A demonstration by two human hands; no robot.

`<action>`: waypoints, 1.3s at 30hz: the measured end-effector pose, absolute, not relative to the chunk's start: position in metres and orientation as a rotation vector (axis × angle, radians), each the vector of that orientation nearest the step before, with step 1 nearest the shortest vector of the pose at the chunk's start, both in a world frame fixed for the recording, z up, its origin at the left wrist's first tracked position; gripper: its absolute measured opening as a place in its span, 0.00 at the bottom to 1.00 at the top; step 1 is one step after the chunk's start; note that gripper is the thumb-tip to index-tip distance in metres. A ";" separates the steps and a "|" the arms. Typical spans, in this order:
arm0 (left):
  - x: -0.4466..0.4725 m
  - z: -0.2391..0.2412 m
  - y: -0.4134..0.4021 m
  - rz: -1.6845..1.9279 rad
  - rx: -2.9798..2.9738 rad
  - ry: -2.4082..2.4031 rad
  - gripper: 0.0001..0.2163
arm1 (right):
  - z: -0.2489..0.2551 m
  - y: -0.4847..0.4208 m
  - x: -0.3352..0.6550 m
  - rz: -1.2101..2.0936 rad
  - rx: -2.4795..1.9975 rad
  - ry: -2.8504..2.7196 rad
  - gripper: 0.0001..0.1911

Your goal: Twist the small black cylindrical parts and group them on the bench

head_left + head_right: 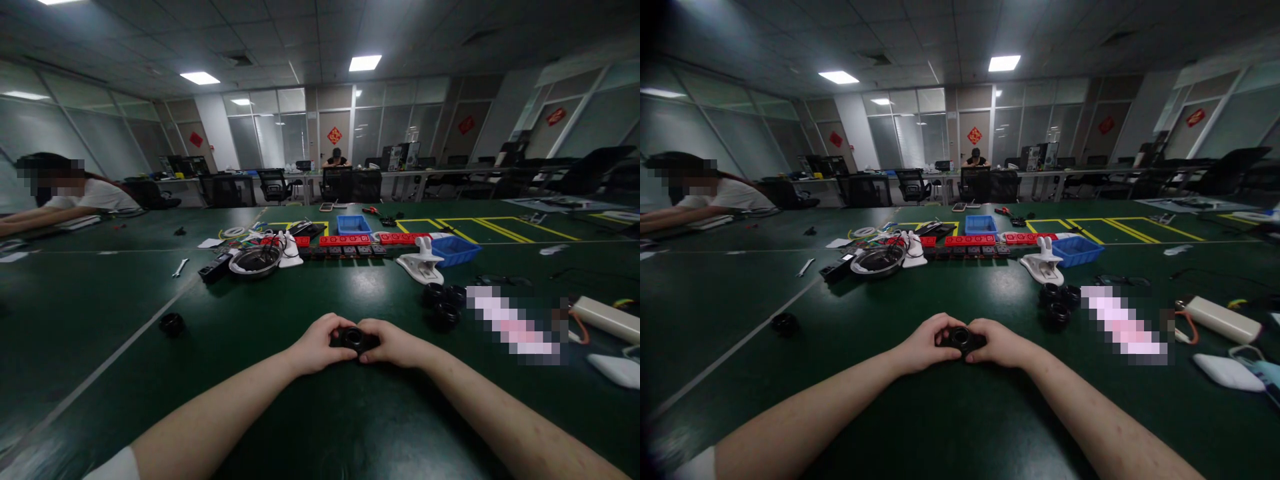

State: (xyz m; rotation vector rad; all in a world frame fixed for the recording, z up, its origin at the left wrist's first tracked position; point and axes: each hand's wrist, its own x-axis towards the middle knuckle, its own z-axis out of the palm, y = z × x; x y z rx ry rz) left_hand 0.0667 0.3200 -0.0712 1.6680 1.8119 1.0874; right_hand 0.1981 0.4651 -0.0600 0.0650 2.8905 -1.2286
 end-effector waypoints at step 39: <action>0.062 -0.067 0.318 1.031 1.766 1.776 0.19 | -0.074 0.460 0.198 -1.220 0.071 3.042 0.16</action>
